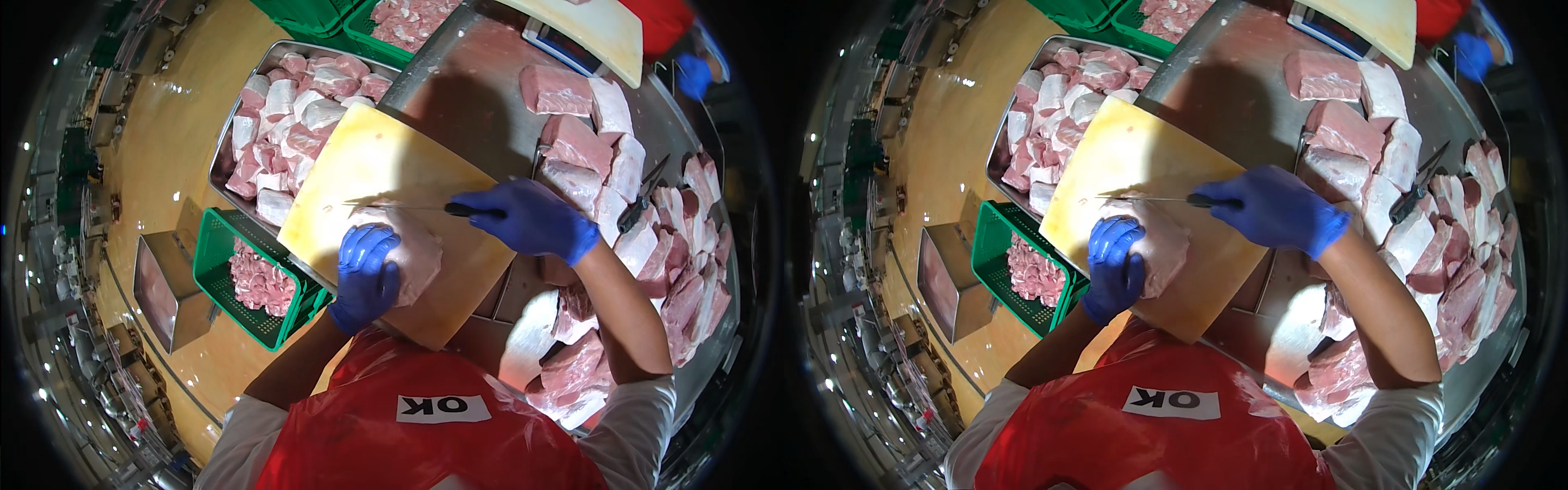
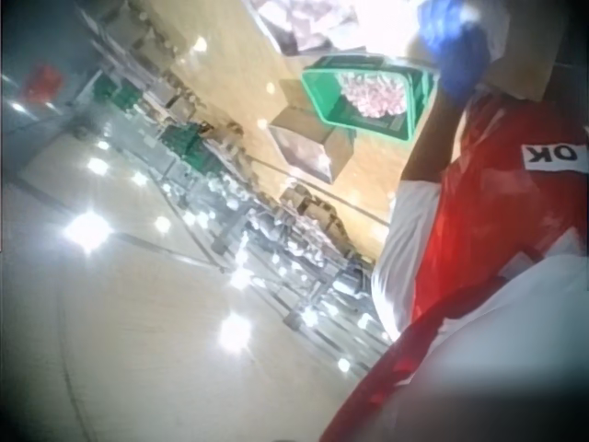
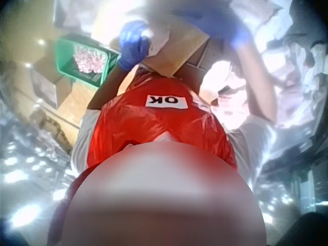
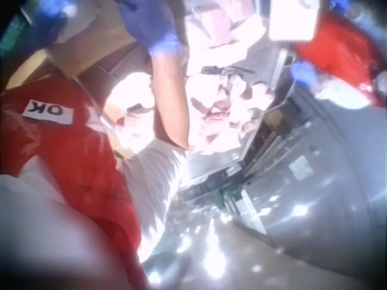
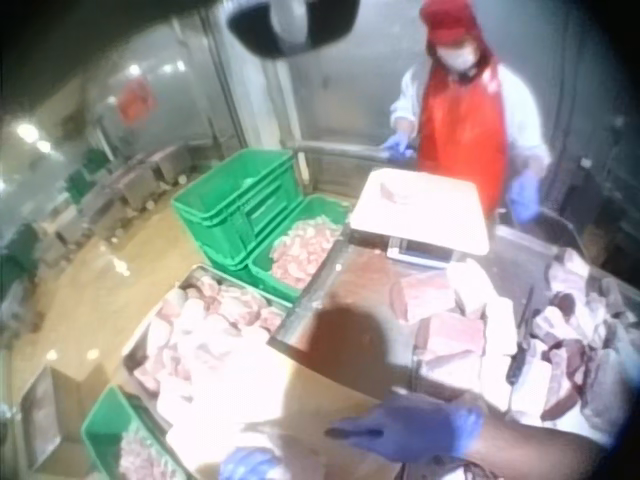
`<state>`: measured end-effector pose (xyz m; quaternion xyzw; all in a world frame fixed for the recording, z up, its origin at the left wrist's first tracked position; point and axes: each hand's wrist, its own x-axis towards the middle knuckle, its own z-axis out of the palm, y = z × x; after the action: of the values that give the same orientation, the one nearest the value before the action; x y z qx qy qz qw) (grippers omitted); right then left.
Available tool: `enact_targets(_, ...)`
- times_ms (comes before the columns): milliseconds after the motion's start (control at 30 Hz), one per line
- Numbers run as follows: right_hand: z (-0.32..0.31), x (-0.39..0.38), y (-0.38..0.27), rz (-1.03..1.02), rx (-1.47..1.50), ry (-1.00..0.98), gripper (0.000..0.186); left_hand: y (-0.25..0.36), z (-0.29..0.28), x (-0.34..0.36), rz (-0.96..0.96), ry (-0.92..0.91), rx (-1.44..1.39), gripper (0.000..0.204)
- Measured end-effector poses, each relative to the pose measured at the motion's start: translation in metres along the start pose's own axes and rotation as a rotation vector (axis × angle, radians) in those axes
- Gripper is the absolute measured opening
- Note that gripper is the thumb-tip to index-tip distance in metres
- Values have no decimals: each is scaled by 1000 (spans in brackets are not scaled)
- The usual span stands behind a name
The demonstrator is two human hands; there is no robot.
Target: The person cuts large pieces of raw meat on a yellow cutting board using a knife, then places the cut pieces into a green basket. The person repeats this process with multiple pieces of meat.
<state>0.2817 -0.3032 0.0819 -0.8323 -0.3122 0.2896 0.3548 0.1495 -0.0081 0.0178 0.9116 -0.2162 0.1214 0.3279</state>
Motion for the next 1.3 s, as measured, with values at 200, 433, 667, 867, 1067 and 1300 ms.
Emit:
enact_targets(200,31,56,-18,7,-126,19,30,-5,3,-3,35,44,-15,36)
enact_targets(433,18,-93,13,134,149,198,29,-6,3,-10,33,37,12,40)
enact_targets(667,17,-109,-16,266,107,269,33,-6,2,-15,47,74,-8,48)
enact_targets(867,34,-28,-16,23,-12,282,29,-11,1,-13,93,96,-4,45)
enact_targets(1067,43,-61,-12,132,-33,262,29,-11,2,-11,103,111,-19,39)
enact_targets(1300,43,-210,-32,420,11,333,36,4,-14,5,55,118,67,20)
